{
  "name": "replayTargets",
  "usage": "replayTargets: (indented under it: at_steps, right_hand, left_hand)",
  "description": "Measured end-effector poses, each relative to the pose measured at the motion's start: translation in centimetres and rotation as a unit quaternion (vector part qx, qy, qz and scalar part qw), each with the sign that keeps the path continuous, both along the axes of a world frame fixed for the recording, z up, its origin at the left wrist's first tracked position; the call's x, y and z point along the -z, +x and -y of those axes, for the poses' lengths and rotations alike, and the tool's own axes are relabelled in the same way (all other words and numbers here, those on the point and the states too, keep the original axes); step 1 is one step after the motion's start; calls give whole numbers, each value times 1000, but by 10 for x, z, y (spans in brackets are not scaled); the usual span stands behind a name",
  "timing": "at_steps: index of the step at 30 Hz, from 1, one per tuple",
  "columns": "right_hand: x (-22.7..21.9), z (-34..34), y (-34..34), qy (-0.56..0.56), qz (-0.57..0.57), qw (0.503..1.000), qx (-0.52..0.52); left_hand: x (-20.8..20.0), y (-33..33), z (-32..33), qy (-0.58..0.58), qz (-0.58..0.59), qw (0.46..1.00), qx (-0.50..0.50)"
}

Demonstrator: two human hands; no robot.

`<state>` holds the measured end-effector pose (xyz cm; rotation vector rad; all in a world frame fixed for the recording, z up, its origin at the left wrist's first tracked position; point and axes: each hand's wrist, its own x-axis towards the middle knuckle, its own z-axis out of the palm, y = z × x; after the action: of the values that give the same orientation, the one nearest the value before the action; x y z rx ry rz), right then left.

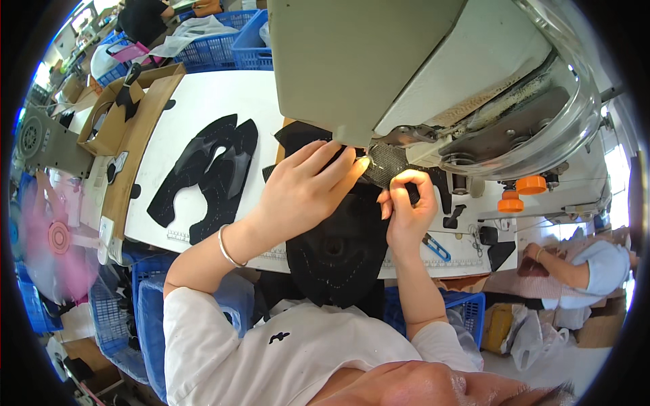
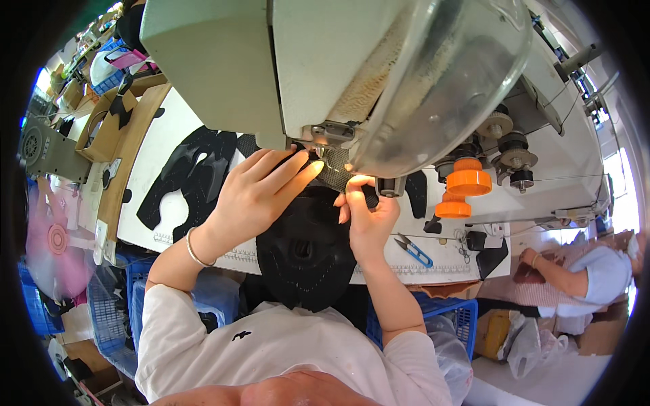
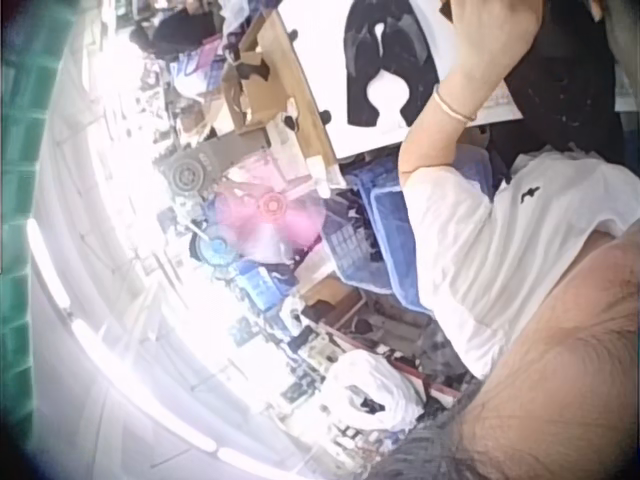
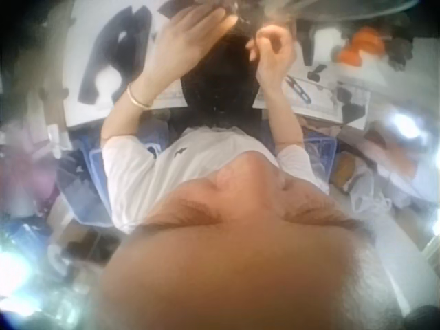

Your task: The person aligns and feeds pieces of shoe upper material under a sewing machine needle by hand to stitch the edges together, then sets the stitched pieces aside.

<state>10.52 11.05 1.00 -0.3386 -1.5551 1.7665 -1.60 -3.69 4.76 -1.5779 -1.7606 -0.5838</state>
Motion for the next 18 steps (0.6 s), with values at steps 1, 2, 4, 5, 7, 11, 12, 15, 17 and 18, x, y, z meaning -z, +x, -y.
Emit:
replayTargets:
  at_steps: [1, 2, 4, 5, 7, 11, 12, 15, 17, 18]
  right_hand:
    - [1, 3, 2, 14, -3, 1000, 0]
    - [2, 6, 3, 28, -7, 1000, 0]
    - [3, 9, 2, 33, -22, 999, 8]
    - [3, 10, 1, 32, -28, 999, 6]
    - [5, 10, 0, 30, -34, 999, 5]
    - [4, 6, -5, 40, -31, 999, 7]
    - [2, 6, -7, 42, -26, 999, 9]
    - [-7, 2, -12, 38, 8, 999, 32]
    - [-11, -5, -11, 43, 58, 997, 32]
    - [-10, -7, -9, 40, 58, 997, 36]
  left_hand:
    - [-1, -3, 1, 9, 20, 999, 30]
    - [0, -6, 2, 10, 19, 999, 27]
    - [1, -11, 2, -5, 54, 998, 45]
    - [1, -14, 0, 13, 59, 997, 53]
    - [2, -17, -2, 26, 72, 995, 58]
    - [7, -29, -7, 62, 123, 986, 97]
    - [7, -29, -7, 60, 123, 986, 98]
    - [7, -26, -7, 48, 138, 986, 82]
    - [6, -20, -5, 24, 150, 988, 31]
    - [8, -18, -4, 21, 150, 988, 36]
